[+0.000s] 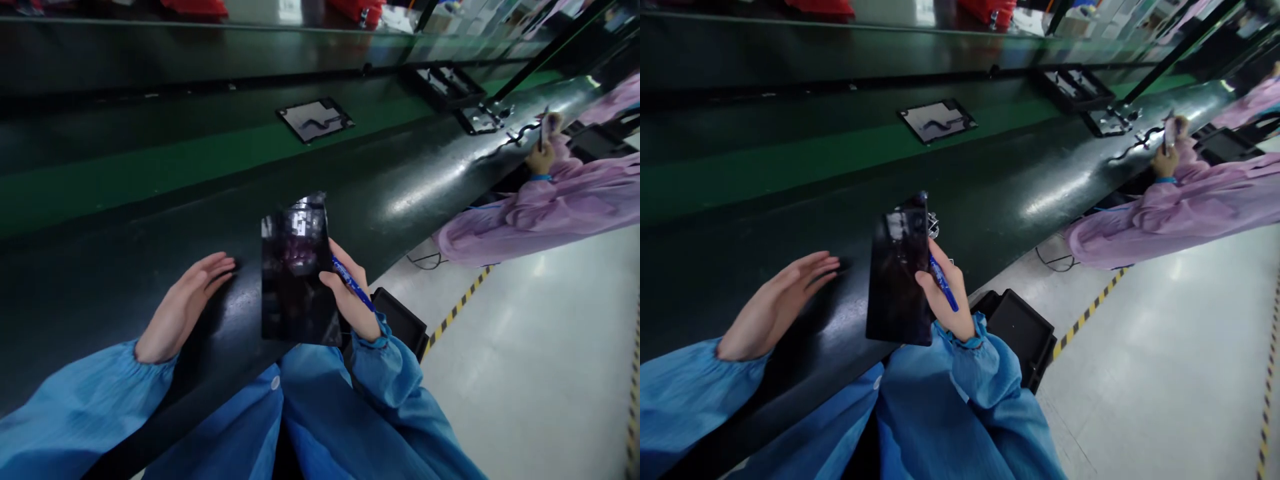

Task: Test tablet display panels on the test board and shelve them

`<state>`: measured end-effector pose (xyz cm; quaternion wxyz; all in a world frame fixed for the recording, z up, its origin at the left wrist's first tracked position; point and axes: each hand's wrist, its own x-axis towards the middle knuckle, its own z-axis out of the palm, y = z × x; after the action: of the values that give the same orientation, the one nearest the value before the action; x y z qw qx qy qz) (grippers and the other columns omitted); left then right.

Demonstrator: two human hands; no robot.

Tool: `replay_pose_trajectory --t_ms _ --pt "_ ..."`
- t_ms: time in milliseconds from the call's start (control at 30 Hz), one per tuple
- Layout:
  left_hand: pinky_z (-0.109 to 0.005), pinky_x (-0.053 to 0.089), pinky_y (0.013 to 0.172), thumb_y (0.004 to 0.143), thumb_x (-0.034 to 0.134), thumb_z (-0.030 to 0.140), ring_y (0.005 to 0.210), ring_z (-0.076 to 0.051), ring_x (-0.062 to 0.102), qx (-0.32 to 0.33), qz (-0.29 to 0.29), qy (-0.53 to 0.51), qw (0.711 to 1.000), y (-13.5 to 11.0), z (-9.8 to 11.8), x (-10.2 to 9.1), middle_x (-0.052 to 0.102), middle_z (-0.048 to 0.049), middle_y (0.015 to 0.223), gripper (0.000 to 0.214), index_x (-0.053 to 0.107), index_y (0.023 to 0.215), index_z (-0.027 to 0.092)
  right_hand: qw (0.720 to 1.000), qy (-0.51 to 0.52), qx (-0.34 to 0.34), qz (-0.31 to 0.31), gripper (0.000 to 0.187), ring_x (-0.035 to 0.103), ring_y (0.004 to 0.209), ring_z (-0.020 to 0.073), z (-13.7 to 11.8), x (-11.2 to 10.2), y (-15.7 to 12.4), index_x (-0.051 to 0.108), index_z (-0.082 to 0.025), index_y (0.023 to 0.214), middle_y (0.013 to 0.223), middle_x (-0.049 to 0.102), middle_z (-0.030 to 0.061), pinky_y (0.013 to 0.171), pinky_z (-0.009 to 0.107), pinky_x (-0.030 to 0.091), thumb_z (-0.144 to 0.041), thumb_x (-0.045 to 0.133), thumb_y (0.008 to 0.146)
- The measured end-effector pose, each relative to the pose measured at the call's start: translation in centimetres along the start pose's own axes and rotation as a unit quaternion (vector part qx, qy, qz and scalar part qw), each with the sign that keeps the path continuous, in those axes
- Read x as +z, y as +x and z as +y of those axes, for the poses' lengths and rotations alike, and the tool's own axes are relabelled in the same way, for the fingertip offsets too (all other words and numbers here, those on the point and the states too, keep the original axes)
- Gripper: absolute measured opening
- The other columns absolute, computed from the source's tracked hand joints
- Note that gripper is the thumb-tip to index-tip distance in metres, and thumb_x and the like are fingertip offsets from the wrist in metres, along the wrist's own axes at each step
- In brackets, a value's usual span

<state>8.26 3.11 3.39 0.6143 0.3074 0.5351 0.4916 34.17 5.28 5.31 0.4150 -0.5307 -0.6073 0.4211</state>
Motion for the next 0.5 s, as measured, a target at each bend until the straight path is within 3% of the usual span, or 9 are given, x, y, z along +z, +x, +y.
replay_pose_trajectory --t_ms 33,100,200,267,333,400,500 --pt "-0.039 0.036 0.118 0.094 0.056 0.043 0.134 -0.024 0.052 0.001 0.021 -0.037 0.999 0.3 -1.0 -0.4 0.068 -0.0045 0.130 0.033 0.072 0.116 0.025 1.000 0.013 -0.003 0.004 0.056 0.056 0.132 0.0263 0.4 0.9 -0.1 0.053 -0.026 0.142 0.139 0.062 0.0007 0.110 0.043 0.050 -0.025 0.057 0.086" --pt "-0.043 0.039 0.116 0.096 0.045 0.054 0.135 -0.027 0.052 -0.029 0.007 -0.079 0.996 0.6 -2.3 -1.0 0.069 -0.0053 0.129 0.045 0.072 0.115 0.024 0.999 0.036 -0.013 -0.005 0.057 0.051 0.138 0.0242 0.9 3.1 -0.4 0.049 -0.026 0.145 0.145 0.057 0.0002 0.116 0.042 0.044 -0.026 0.054 0.088" --pt "-0.050 0.050 0.106 0.093 0.040 0.064 0.129 -0.033 0.057 -0.091 -0.003 -0.064 0.994 0.4 -2.9 -2.1 0.076 -0.0039 0.117 0.054 0.072 0.120 0.030 0.997 0.049 -0.030 -0.044 0.058 0.049 0.140 0.0218 1.1 5.5 -0.8 0.043 -0.026 0.149 0.148 0.054 0.0014 0.118 0.039 0.042 -0.032 0.053 0.092" --pt "-0.050 0.053 0.101 0.090 0.049 0.062 0.125 -0.034 0.060 -0.115 0.024 -0.047 0.992 0.3 -3.0 -3.0 0.078 -0.0007 0.108 0.049 0.070 0.124 0.034 0.995 0.027 -0.042 -0.090 0.055 0.058 0.130 0.0204 1.3 5.5 -0.9 0.042 -0.027 0.149 0.142 0.060 0.0018 0.111 0.037 0.048 -0.037 0.052 0.095" --pt "-0.051 0.054 0.099 0.088 0.053 0.061 0.122 -0.035 0.062 -0.138 0.029 -0.047 0.989 0.4 -3.0 -3.9 0.079 -0.0005 0.103 0.049 0.070 0.125 0.034 0.992 -0.039 -0.060 -0.102 0.048 0.069 0.107 0.0181 2.1 4.2 -0.7 0.048 -0.028 0.144 0.130 0.068 0.0024 0.098 0.035 0.056 -0.037 0.052 0.097" --pt "-0.052 0.053 0.098 0.088 0.052 0.061 0.121 -0.036 0.062 -0.148 0.004 -0.052 0.988 0.5 -3.1 -4.8 0.079 -0.0019 0.103 0.051 0.070 0.126 0.032 0.985 -0.148 -0.086 -0.037 0.034 0.069 0.086 0.0174 3.5 2.3 -0.4 0.060 -0.027 0.129 0.113 0.074 0.0032 0.086 0.035 0.058 -0.034 0.053 0.097" --pt "-0.054 0.053 0.098 0.090 0.050 0.061 0.121 -0.036 0.062 -0.138 -0.028 -0.042 0.989 0.6 -3.0 -5.5 0.079 -0.0009 0.106 0.051 0.068 0.129 0.035 0.945 -0.279 -0.144 0.094 0.014 0.064 0.082 0.0199 6.4 -0.1 0.2 0.067 -0.025 0.096 0.097 0.075 0.0044 0.080 0.037 0.055 -0.027 0.053 0.095"
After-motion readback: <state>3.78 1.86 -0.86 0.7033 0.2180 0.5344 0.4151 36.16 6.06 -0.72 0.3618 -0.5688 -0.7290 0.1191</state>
